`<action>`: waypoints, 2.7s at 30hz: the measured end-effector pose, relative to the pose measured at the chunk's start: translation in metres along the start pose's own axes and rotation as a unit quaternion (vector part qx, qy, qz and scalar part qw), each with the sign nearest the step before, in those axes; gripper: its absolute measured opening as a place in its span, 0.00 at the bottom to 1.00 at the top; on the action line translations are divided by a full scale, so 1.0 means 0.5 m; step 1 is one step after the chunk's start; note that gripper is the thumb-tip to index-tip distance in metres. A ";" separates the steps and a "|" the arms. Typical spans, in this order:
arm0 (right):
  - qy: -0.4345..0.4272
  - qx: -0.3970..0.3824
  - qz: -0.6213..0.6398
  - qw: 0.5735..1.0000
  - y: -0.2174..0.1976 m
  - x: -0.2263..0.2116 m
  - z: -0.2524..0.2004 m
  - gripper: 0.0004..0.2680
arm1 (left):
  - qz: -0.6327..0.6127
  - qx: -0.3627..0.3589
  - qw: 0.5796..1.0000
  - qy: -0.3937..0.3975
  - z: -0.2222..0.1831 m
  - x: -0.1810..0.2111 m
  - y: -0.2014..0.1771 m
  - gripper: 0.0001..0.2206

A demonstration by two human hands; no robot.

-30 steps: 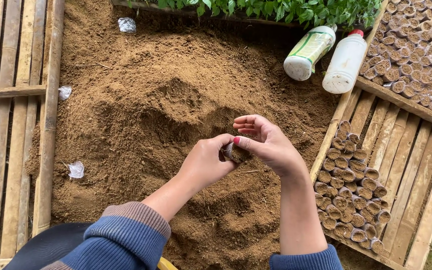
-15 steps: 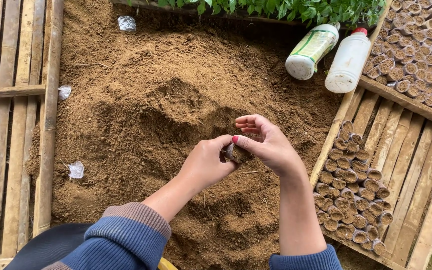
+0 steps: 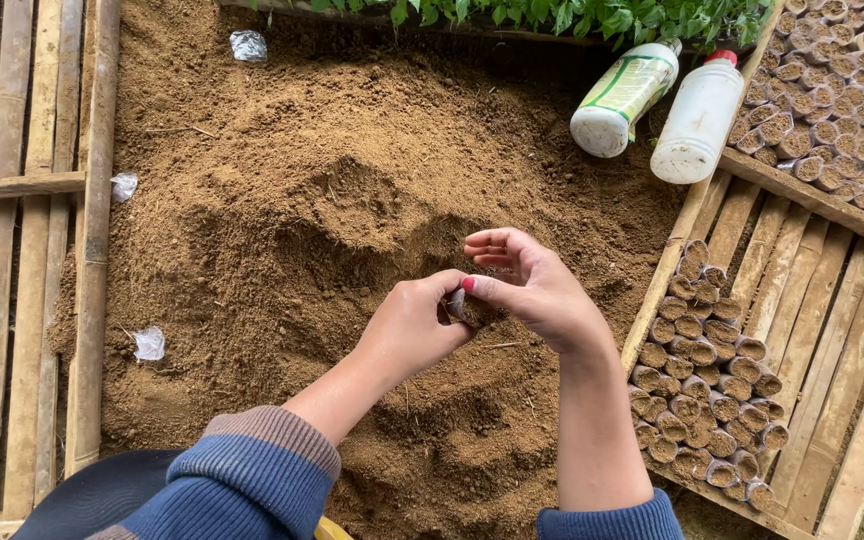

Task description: Preparing seedling starters by filling small handmade tubes with soil and arranging them in a tray.

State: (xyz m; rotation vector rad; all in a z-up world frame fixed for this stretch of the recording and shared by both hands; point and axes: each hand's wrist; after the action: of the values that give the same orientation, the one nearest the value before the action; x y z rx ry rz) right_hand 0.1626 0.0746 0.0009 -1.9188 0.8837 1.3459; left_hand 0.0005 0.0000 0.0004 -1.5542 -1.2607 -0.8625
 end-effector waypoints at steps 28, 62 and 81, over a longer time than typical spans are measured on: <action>0.014 -0.029 -0.123 0.992 0.012 -0.032 -0.023 0.26 | -0.005 -0.003 1.000 0.003 -0.022 0.031 -0.010 0.15; -0.095 0.024 -0.245 0.964 -0.043 -0.074 -0.080 0.04 | -0.015 -0.001 1.000 0.024 -0.018 -0.009 0.014 0.13; -0.133 0.039 -0.407 0.903 -0.006 -0.091 -0.110 0.01 | -0.003 -0.006 0.999 0.052 -0.046 0.023 0.021 0.14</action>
State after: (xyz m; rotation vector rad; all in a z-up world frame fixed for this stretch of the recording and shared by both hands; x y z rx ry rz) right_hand 0.1829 0.0403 0.0601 -1.6788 -0.0357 0.9815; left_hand 0.0140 -0.0186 0.0160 -1.4962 -1.1890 -0.9440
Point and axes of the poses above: each hand's wrist, its own z-axis towards the middle knuckle, its own y-axis out of the palm, x = y × z, and after that the axes turned 14 degrees about -z, right-handed
